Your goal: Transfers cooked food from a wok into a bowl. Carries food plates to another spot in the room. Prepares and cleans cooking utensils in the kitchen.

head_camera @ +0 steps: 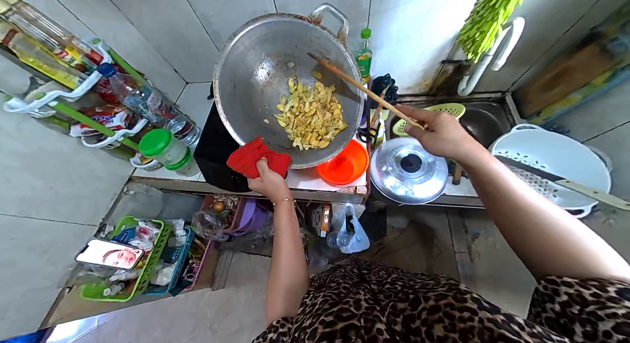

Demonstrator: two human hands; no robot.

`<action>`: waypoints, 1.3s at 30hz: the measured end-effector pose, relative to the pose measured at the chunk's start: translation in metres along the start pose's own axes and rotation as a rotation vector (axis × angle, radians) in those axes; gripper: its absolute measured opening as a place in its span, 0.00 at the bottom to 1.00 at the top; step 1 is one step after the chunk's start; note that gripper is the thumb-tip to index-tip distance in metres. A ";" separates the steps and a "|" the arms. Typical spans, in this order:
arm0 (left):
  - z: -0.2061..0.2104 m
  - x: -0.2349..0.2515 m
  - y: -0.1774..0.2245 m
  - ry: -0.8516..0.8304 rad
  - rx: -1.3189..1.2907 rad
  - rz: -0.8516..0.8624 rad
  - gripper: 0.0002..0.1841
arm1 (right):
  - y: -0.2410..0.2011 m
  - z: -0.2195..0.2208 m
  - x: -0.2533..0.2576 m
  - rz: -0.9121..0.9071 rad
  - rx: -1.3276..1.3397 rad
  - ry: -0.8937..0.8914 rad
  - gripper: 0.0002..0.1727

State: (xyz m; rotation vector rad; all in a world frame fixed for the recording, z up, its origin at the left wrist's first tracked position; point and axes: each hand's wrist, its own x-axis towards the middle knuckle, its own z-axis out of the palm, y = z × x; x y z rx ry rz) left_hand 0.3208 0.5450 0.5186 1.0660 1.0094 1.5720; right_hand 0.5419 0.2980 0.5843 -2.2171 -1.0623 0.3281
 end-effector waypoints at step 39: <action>0.008 0.004 -0.010 0.060 0.034 0.037 0.09 | 0.033 0.014 -0.085 0.251 0.342 -0.062 0.24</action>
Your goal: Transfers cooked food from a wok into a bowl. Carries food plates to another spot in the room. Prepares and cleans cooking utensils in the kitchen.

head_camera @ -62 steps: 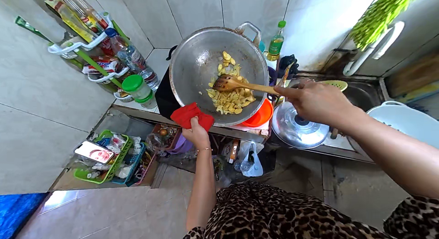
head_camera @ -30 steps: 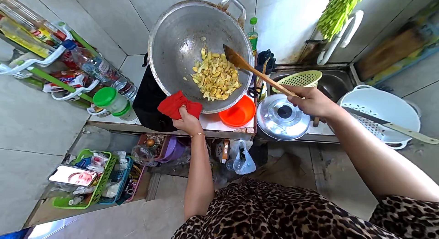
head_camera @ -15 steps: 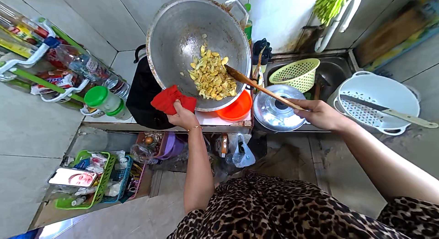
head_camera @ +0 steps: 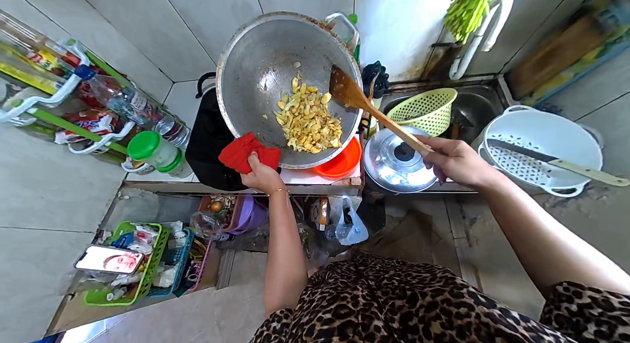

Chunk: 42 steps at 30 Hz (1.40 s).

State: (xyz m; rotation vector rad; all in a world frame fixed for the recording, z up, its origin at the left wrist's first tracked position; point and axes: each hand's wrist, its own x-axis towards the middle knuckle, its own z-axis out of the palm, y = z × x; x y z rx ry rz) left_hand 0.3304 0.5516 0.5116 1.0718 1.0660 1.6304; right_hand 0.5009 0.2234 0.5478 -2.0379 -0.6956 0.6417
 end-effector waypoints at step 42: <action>-0.008 0.016 0.007 -0.003 -0.052 -0.006 0.11 | -0.048 0.024 0.085 0.049 0.475 0.037 0.21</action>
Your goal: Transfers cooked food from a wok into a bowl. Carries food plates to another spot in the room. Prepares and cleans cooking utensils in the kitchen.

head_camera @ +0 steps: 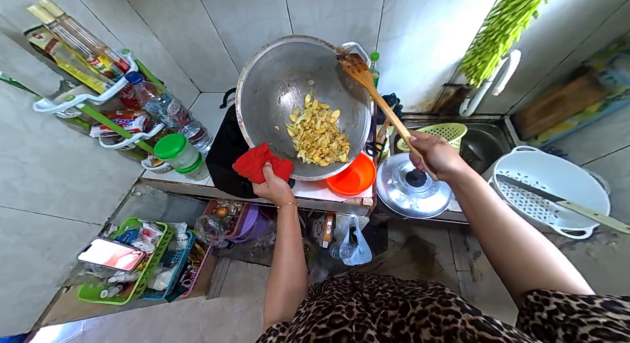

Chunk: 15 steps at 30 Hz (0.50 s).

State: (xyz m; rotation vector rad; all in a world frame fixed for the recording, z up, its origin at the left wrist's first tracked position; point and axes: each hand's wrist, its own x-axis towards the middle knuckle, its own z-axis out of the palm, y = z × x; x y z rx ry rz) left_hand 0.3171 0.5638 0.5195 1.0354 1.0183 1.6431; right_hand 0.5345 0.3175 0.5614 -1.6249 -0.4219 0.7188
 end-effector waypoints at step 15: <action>-0.019 0.030 0.026 -0.398 0.266 -0.297 0.10 | 0.004 0.000 0.015 -0.070 0.021 0.014 0.21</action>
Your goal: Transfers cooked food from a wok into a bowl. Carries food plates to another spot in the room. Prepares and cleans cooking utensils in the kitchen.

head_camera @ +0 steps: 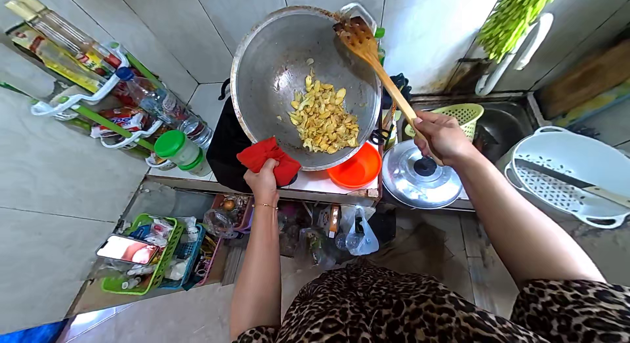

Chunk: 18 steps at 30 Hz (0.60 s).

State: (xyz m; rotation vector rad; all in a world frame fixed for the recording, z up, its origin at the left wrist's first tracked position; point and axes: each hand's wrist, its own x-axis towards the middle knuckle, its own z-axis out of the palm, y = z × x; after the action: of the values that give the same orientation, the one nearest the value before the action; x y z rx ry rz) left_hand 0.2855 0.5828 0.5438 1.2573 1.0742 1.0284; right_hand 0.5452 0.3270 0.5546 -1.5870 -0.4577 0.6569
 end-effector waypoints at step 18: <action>0.028 -0.022 -0.035 0.204 -0.134 0.388 0.06 | 0.015 0.009 -0.018 -0.021 0.053 0.041 0.22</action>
State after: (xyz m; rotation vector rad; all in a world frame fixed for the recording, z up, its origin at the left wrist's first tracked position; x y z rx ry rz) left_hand 0.3088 0.5543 0.5107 1.2987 0.9125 1.5256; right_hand 0.5248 0.3202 0.5420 -1.5409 -0.4229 0.6146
